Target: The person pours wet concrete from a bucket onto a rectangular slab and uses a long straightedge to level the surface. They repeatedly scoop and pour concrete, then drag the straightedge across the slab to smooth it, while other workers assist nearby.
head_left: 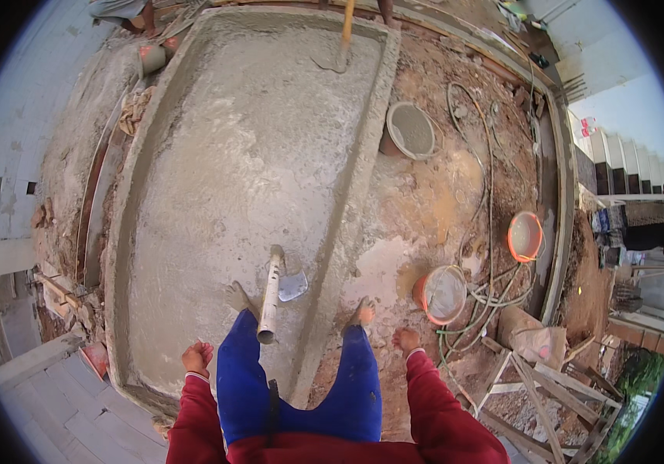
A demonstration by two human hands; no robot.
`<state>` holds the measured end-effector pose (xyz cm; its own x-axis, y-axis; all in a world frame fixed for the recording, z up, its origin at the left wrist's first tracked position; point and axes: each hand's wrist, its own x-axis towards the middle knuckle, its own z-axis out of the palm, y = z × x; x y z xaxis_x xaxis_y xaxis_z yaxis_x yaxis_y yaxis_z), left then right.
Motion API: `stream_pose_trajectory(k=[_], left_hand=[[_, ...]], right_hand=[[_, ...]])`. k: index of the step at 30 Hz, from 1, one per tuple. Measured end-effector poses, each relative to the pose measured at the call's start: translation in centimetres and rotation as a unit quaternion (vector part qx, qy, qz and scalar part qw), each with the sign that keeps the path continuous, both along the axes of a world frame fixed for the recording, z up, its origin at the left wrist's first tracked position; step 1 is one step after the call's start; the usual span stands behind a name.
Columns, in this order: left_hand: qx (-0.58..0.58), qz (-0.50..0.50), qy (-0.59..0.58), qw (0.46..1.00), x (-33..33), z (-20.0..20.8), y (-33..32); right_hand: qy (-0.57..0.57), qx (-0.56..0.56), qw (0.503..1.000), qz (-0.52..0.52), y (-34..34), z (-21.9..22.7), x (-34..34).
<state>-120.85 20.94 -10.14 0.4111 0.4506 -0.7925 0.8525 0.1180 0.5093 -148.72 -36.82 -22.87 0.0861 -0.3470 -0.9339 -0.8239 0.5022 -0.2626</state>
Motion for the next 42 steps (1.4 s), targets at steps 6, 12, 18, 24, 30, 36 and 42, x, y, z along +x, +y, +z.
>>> stream_pose_trajectory(k=[6, 12, 18, 24, 30, 36, 42], left_hand=[[0.123, 0.073, -0.044, 0.989, 0.6, 0.1, 6.7], [0.299, -0.037, -0.085, 0.950, 0.8, -9.0, 14.1], [0.303, -0.210, 0.062, 0.928, 4.9, -3.7, 17.7], [0.193, -0.053, -0.002, 0.980, 8.8, 0.4, 27.5], [-0.082, 0.147, -0.121, 0.978, 7.9, 4.7, 32.0], [-0.090, 0.135, 0.049, 0.986, 3.4, 4.5, 31.9], [-0.151, 0.181, 0.069, 0.969, 5.9, 2.4, 27.9]], right_hand=[[-0.018, 0.068, 0.992, 0.104, 13.6, 8.4, 9.4], [-0.034, -0.013, 0.977, 0.210, 14.9, 12.0, 16.9], [-0.038, -0.087, 0.983, 0.159, 18.5, 19.9, 23.0], [-0.049, -0.111, 0.958, 0.259, 25.1, 23.8, 28.9], [-0.101, -0.045, 0.961, 0.255, 22.9, 20.3, 32.3], [-0.097, -0.114, 0.953, 0.262, 27.9, 27.0, 34.5], [0.047, -0.034, 0.950, 0.308, 25.5, 26.7, 31.3]])
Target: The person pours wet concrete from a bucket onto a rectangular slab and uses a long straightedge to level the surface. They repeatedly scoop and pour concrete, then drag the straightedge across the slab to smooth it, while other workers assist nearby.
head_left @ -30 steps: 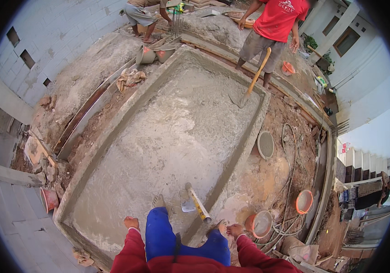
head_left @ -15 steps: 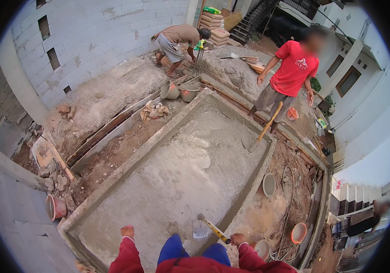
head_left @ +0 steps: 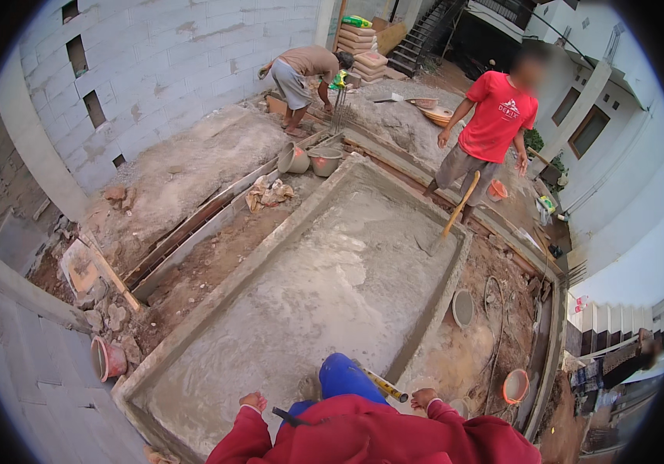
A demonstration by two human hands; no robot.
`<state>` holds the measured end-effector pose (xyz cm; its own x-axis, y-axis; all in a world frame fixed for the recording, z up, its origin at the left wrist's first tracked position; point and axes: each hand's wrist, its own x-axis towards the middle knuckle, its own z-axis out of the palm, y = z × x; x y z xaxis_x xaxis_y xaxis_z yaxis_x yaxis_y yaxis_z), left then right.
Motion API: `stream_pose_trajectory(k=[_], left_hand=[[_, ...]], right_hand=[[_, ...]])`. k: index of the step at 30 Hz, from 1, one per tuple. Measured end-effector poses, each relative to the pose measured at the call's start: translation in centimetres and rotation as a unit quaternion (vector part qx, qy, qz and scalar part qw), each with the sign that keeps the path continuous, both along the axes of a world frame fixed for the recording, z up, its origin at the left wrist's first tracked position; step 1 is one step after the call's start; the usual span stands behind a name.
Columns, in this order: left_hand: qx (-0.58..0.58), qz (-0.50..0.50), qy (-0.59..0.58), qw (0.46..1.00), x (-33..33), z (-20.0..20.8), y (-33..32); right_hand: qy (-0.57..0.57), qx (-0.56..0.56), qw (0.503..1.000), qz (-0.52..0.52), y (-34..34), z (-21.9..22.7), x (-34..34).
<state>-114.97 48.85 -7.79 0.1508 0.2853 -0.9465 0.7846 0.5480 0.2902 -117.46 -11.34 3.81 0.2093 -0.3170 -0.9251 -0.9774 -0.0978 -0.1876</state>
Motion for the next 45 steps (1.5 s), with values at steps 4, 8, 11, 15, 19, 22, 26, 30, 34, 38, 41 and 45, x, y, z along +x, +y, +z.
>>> stream_pose_trajectory(k=[4, 8, 11, 15, 19, 22, 26, 30, 34, 38, 41, 45], left_hand=[[-0.013, 0.001, -0.093, 0.996, 5.9, 0.4, -0.8], [0.007, -0.028, -0.115, 0.993, 11.7, 1.3, 0.1], [0.032, -0.036, -0.065, 0.997, 13.4, 1.9, 3.6], [0.052, -0.040, -0.042, 0.997, 15.5, 3.3, 8.2], [0.079, 0.107, -0.140, 0.981, 18.1, 3.7, 11.2], [0.087, 0.079, -0.104, 0.988, 18.7, 3.7, 11.9], [-0.001, 0.093, -0.042, 0.995, 19.4, 3.0, 12.1], [-0.058, 0.104, -0.004, 0.993, 22.7, 0.3, 16.0], [-0.057, 0.060, 0.011, 0.997, 32.2, -0.5, 17.3], [0.026, -0.037, -0.025, 0.999, 44.8, 1.2, 20.3], [0.042, -0.048, -0.072, 0.995, 55.6, 1.8, 21.5], [0.061, -0.070, -0.156, 0.983, 68.1, 2.5, 20.3]], right_hand=[[-0.005, -0.008, 0.818, 0.576, -2.3, -0.7, 0.1], [-0.033, -0.054, 0.915, 0.398, -1.5, -4.0, 7.1], [-0.008, -0.003, 1.000, -0.025, 4.0, -6.3, 15.4], [-0.125, 0.034, 0.991, -0.010, 14.1, -2.8, 26.8], [-0.168, 0.085, 0.974, 0.126, 20.4, -0.1, 35.9], [-0.180, 0.091, 0.967, 0.157, 22.7, 0.2, 40.9], [-0.199, 0.052, 0.972, 0.116, 23.5, -0.4, 44.9], [-0.127, 0.061, 0.989, 0.042, 21.7, -4.1, 45.1], [-0.129, 0.065, 0.983, 0.111, 17.8, -7.7, 44.2], [-0.061, 0.059, 0.994, -0.072, 21.0, -6.8, 45.3], [-0.122, 0.095, 0.987, 0.040, 21.9, -6.7, 47.4], [-0.191, 0.148, 0.950, 0.200, 20.4, -8.4, 52.9]])
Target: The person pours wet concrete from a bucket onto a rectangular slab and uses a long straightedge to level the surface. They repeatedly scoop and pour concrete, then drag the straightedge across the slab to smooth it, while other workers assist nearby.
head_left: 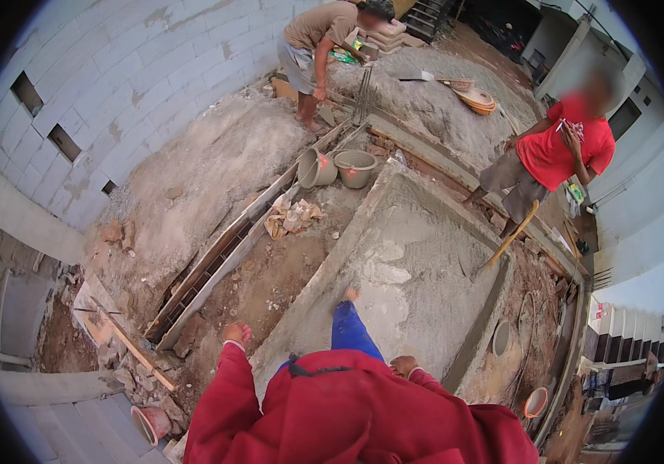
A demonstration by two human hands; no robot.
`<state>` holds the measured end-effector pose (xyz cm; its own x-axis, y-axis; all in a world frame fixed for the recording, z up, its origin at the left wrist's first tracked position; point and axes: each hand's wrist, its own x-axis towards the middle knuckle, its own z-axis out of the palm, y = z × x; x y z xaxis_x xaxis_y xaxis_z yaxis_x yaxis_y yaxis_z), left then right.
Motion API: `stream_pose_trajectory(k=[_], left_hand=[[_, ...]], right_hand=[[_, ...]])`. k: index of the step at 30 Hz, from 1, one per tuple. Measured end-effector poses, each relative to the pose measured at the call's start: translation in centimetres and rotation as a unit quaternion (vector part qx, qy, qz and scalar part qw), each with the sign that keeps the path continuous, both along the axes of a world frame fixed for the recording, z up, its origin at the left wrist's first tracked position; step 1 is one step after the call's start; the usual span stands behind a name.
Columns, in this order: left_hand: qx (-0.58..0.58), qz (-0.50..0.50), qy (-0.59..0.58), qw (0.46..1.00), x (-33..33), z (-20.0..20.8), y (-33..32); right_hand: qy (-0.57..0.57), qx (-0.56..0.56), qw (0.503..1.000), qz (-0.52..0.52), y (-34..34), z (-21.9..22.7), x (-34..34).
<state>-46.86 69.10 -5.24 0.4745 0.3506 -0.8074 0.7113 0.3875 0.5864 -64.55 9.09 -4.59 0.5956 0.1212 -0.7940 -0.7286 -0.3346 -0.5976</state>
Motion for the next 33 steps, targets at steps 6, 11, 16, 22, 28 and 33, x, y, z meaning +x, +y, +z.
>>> stream_pose_trajectory(k=[6, 11, 16, 22, 28, 33], left_hand=[[0.015, -0.022, 0.040, 0.999, 12.3, 1.9, -6.3], [0.010, -0.048, 0.074, 0.996, 17.1, 1.0, -9.6], [0.031, -0.078, 0.103, 0.991, 24.1, 1.4, -14.7], [0.058, -0.210, 0.156, 0.963, 34.5, -3.2, -14.0], [0.133, -0.444, 0.146, 0.874, 52.0, -9.1, -19.1], [0.198, -0.383, 0.096, 0.897, 66.8, -20.4, -18.9]], right_hand=[[0.184, -0.036, 0.942, -0.280, -3.3, -2.2, 16.8], [0.096, -0.033, 0.940, -0.327, -8.2, -0.6, 30.9], [-0.011, -0.050, 0.934, -0.353, -11.0, 3.9, 45.0], [-0.110, 0.037, 0.939, -0.324, -8.5, 8.9, 63.5], [-0.131, 0.059, 0.947, -0.288, -7.4, 4.6, 77.3], [-0.116, 0.026, 0.971, -0.209, -3.5, -5.5, 91.1]])
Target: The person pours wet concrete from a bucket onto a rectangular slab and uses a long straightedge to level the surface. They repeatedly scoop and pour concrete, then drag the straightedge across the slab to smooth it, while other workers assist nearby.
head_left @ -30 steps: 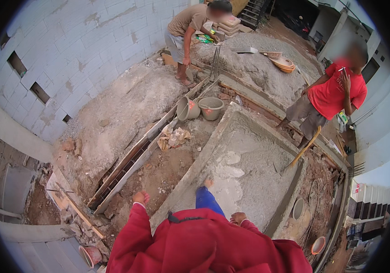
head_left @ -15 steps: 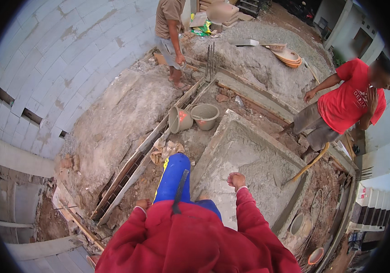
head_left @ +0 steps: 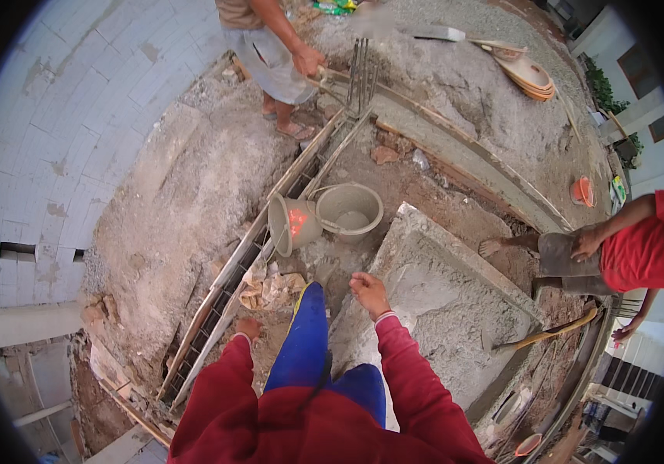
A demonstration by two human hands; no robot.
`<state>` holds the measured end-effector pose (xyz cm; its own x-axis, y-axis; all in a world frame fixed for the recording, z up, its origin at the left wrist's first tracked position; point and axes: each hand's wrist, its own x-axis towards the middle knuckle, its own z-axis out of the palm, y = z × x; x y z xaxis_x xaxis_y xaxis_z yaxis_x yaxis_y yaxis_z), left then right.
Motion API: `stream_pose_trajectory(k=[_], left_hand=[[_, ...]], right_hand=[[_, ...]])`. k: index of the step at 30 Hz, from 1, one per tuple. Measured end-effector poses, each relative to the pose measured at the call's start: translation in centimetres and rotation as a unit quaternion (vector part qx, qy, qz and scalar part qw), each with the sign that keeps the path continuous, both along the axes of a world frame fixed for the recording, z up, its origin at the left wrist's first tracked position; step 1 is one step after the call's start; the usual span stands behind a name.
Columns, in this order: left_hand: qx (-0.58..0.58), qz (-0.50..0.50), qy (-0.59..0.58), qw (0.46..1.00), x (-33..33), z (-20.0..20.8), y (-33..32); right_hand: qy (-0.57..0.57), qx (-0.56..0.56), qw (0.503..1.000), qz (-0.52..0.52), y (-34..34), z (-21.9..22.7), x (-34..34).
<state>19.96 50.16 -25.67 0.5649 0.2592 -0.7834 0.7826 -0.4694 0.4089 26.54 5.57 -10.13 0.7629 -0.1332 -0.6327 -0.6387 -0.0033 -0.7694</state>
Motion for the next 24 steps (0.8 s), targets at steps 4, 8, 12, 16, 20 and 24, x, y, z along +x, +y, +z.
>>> stream_pose_trajectory(k=[4, 8, 12, 16, 20, 24], left_hand=[[0.009, 0.044, 0.026, 0.999, 6.8, -4.5, -4.8], [-0.016, 0.007, 0.064, 0.998, 13.5, -8.2, -8.1], [0.045, -0.085, 0.005, 0.995, 15.2, -16.5, -4.3], [0.051, -0.229, 0.066, 0.970, 21.6, -17.6, -9.4], [-0.008, -0.203, 0.083, 0.976, 22.2, -19.1, -6.0], [0.182, -0.346, -0.047, 0.919, 24.9, -11.7, -6.0]], right_hand=[[0.007, -0.139, 0.981, 0.138, 1.1, -10.9, 9.6], [0.065, -0.253, 0.925, 0.277, 3.5, -18.8, 19.3], [0.127, -0.259, 0.883, 0.372, 8.9, -21.6, 28.6], [0.229, -0.251, 0.857, 0.388, 8.8, -26.4, 31.7], [0.171, -0.225, 0.907, 0.313, 8.7, -26.0, 32.9], [0.140, -0.188, 0.972, 0.011, 3.6, -19.9, 32.6]])
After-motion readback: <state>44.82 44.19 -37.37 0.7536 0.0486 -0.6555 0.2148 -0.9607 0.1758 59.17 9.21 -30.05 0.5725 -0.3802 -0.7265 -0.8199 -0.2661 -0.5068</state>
